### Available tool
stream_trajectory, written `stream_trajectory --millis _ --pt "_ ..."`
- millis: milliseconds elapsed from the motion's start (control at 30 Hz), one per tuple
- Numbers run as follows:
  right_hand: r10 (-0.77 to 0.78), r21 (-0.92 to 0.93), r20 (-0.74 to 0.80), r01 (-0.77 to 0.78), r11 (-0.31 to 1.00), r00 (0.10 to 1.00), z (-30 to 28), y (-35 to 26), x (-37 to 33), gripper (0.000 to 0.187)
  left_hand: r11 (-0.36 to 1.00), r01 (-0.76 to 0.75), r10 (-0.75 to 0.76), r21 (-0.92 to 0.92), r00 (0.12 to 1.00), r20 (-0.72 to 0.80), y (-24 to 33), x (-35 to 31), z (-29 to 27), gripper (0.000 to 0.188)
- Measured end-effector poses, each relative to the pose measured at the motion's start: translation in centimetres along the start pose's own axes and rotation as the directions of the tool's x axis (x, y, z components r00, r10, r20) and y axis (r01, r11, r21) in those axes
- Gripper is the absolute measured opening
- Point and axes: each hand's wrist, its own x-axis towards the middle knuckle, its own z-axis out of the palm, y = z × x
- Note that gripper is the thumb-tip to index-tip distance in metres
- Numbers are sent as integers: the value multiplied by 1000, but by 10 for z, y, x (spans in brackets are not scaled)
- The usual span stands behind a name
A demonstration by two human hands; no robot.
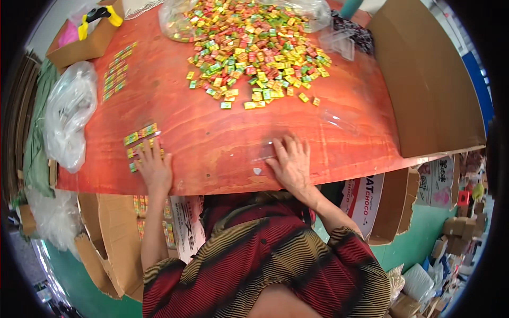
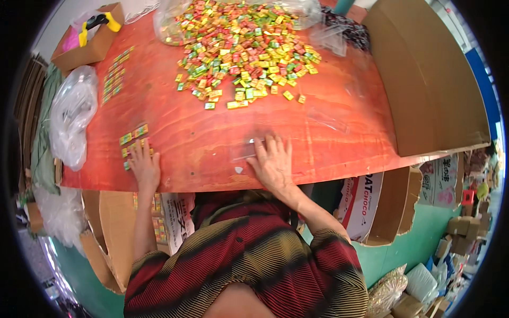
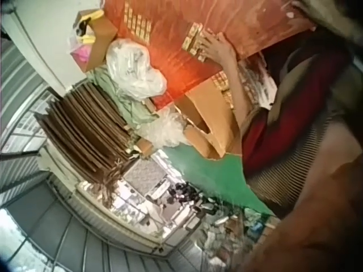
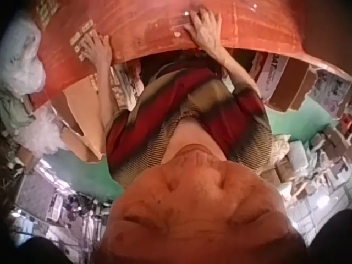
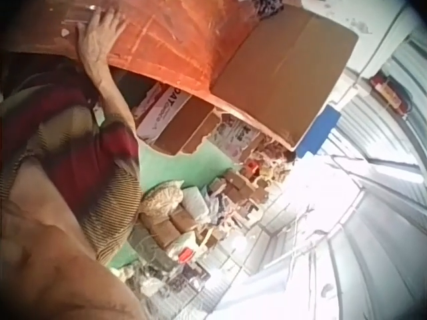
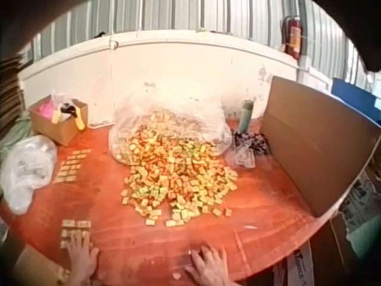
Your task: Organize small colorful items into neat rows and groups on a workbench.
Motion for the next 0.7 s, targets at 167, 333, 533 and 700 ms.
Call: stream_trajectory --millis 167,333,533,700 --pt "15 145 -7 -14 989 1000 -10 -11 -7 48 996 84 -86 -19 988 -125 7 12 -2 54" --pt "-60 196 -60 71 978 996 -13 10 25 37 891 -353 285 -284 924 -255 90 14 -25 42" --pt "-150 266 -238 213 940 960 11 14 107 26 835 -379 282 -399 918 -281 161 67 6 44" --pt "-179 34 -124 184 982 976 34 27 113 20 818 -426 364 -387 904 -225 178 60 8 47"
